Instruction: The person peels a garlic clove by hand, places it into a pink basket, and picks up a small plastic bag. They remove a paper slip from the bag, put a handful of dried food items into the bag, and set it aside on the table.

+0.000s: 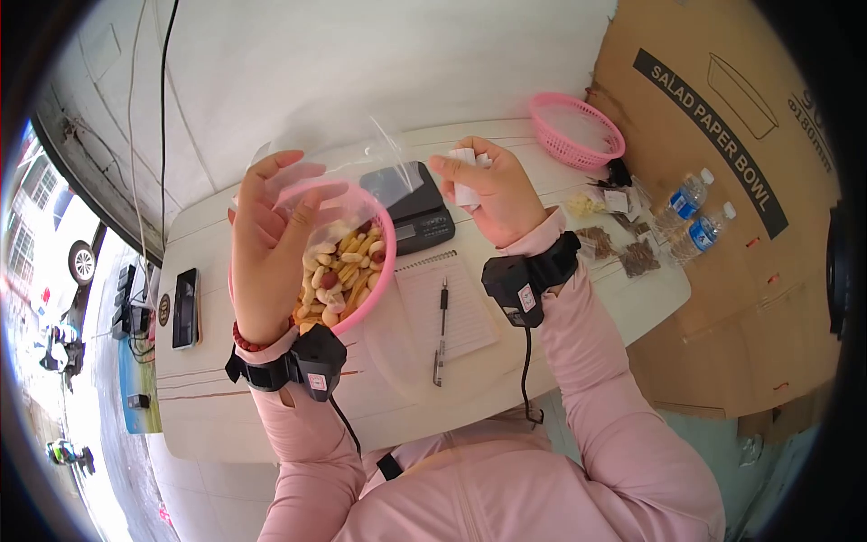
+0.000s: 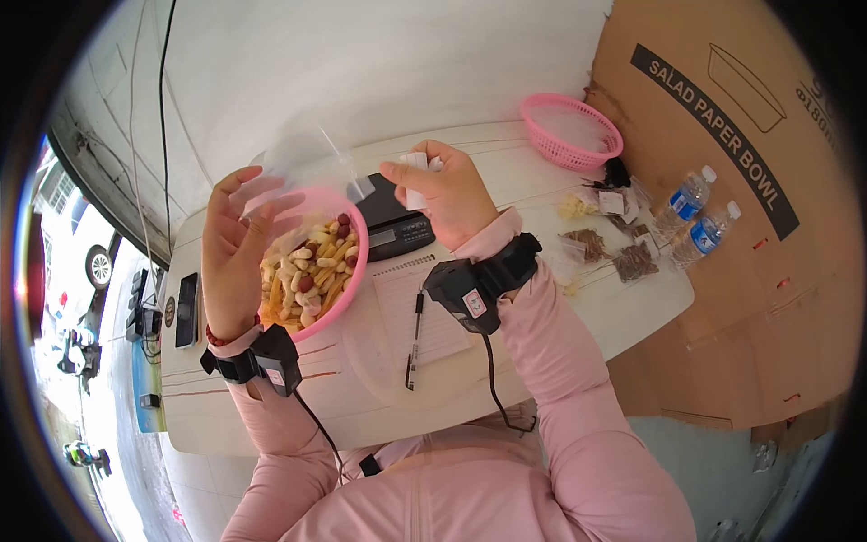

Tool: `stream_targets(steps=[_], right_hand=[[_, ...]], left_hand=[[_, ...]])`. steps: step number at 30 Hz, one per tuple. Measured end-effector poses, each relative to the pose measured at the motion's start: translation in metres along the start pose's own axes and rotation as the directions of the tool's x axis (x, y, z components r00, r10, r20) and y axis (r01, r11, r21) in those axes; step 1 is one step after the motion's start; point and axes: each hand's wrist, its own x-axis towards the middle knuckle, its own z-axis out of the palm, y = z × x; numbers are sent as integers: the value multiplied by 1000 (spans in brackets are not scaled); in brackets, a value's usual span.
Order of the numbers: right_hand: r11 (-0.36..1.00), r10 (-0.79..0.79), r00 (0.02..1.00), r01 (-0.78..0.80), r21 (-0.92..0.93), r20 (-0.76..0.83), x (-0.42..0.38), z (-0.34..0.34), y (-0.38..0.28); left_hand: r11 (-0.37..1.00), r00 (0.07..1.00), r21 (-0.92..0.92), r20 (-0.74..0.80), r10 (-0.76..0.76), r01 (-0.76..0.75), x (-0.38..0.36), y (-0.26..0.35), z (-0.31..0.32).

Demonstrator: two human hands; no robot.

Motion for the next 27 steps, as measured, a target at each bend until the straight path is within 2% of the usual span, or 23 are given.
stream_targets(steps=[2, 3, 5, 6, 8, 10, 12, 14, 16, 17, 18, 20, 21, 23, 24, 26, 27], right_hand=[[981, -35, 999, 33, 190, 5, -5, 0, 1], [982, -38, 999, 38, 188, -5, -8, -1, -1], [980, 51, 998, -43, 195, -38, -11, -1, -4], [980, 51, 998, -43, 195, -39, -12, -5, -3], [994, 36, 995, -46, 104, 95, -13, -14, -2], [996, 60, 994, -66, 61, 97, -16, -15, -4], [996, 80, 993, -82, 18, 89, -19, -17, -5], [997, 76, 986, -75, -12, 147, -18, -18, -2], [997, 56, 988, -47, -60, 146, -20, -15, -2], [994, 41, 988, -25, -109, 150, -21, -14, -3], [993, 33, 992, -18, -121, 124, -20, -16, -1], [998, 55, 989, -51, -31, 141, -17, -20, 2], [998, 48, 992, -43, -41, 119, -16, -23, 1], [987, 161, 961, -157, -33, 225, -15, -25, -2], [988, 157, 964, -152, -37, 214, -16, -24, -2], [972, 199, 967, -173, -160, 160, -17, -20, -3], [963, 253, 946, -226, -149, 205, -15, -23, 0]], left_hand=[[1000, 1000, -4, 23, 15, -15, -1, -5, 6], [999, 999, 21, 38, 25, -26, -1, -6, 8], [998, 998, 46, 54, 35, -38, -1, -6, 12], [1000, 998, 0, 59, -16, 16, -2, -5, 14], [997, 996, -44, 63, -68, 71, -2, -6, 17], [989, 995, -128, 75, -65, 74, -2, -9, 19], [987, 991, -128, 100, -85, 98, -3, -8, 21], [985, 986, -128, 135, -102, 120, -4, -9, 19], [970, 974, -143, 139, -178, 198, -2, -14, 15], [954, 977, -248, 166, -130, 169, -3, -13, 19], [949, 973, -263, 191, -127, 176, -3, -12, 21], [930, 982, -321, 119, -147, 178, -4, -11, 20], [944, 981, -277, 115, -154, 181, -4, -9, 20], [947, 980, -264, 126, -156, 184, -5, -7, 24], [954, 980, -239, 115, -160, 183, -5, -7, 25], [957, 980, -229, 131, -149, 176, -4, -10, 20], [958, 969, -213, 198, -148, 190, -3, -12, 16]])
